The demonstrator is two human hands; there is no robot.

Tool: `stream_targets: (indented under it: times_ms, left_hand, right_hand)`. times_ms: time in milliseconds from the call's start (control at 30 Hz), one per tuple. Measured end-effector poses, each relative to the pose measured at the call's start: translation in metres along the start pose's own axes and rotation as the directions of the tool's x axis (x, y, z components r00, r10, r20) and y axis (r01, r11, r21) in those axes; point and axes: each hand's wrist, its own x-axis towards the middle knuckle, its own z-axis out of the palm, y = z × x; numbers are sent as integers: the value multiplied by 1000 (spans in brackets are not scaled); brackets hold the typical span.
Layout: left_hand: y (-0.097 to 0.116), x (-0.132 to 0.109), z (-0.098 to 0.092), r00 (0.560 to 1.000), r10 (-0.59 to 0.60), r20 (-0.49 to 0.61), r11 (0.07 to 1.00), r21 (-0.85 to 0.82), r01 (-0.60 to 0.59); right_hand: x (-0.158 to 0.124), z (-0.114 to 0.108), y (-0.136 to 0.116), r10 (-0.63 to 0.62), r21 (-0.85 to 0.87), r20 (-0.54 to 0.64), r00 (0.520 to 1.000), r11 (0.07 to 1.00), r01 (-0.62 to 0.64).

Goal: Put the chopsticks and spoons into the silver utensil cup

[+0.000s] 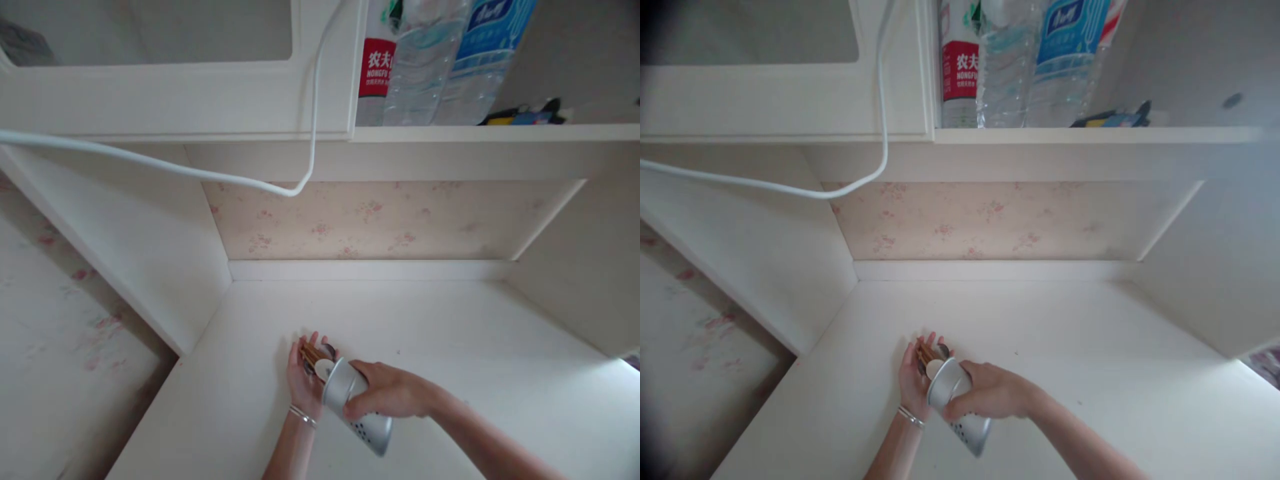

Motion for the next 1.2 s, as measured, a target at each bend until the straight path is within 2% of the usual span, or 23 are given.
stream_targets:
  times_ms: [133,200,367,500,633,733,800,900,967,1100,1200]
  left_hand:
    - [10,-1,-4,996,-90,-2,996,-15,90]
    - [16,-2,-6,995,-104,8,994,-28,105]
    - [29,-3,-1,995,-89,-52,994,64,92]
    - [30,1,1,986,-125,-110,984,114,137]
    - [31,7,-5,986,-162,-43,978,126,166]
    - [37,12,-9,960,-279,-14,952,125,279]
    - [42,17,-11,953,-303,-12,950,77,303]
    - [52,27,-12,980,-199,11,980,22,199]
    - [60,34,-12,991,-131,13,990,43,131]
    - [79,44,-11,1000,2,-30,995,101,1]
    - [92,45,-8,992,122,-23,980,162,-117]
  right_hand:
    - [5,15,-7,11,317,147,989,947,-57]
    - [5,23,-9,1,439,175,985,895,-79]
    - [1,47,-15,17,587,83,996,807,-63]
    - [0,80,-17,37,688,-15,999,725,-16]
    - [2,109,-24,67,753,-77,995,658,14]
    - [1,116,-32,68,757,-87,994,653,22]
    - [-1,115,-35,62,761,-87,994,648,26]
    - [-7,109,-33,52,749,-102,993,661,42]
    - [-12,103,-28,37,719,-97,995,693,45]
    - [-21,87,-13,-7,661,-2,1000,750,6]
    - [-22,77,6,-76,681,65,995,732,11]
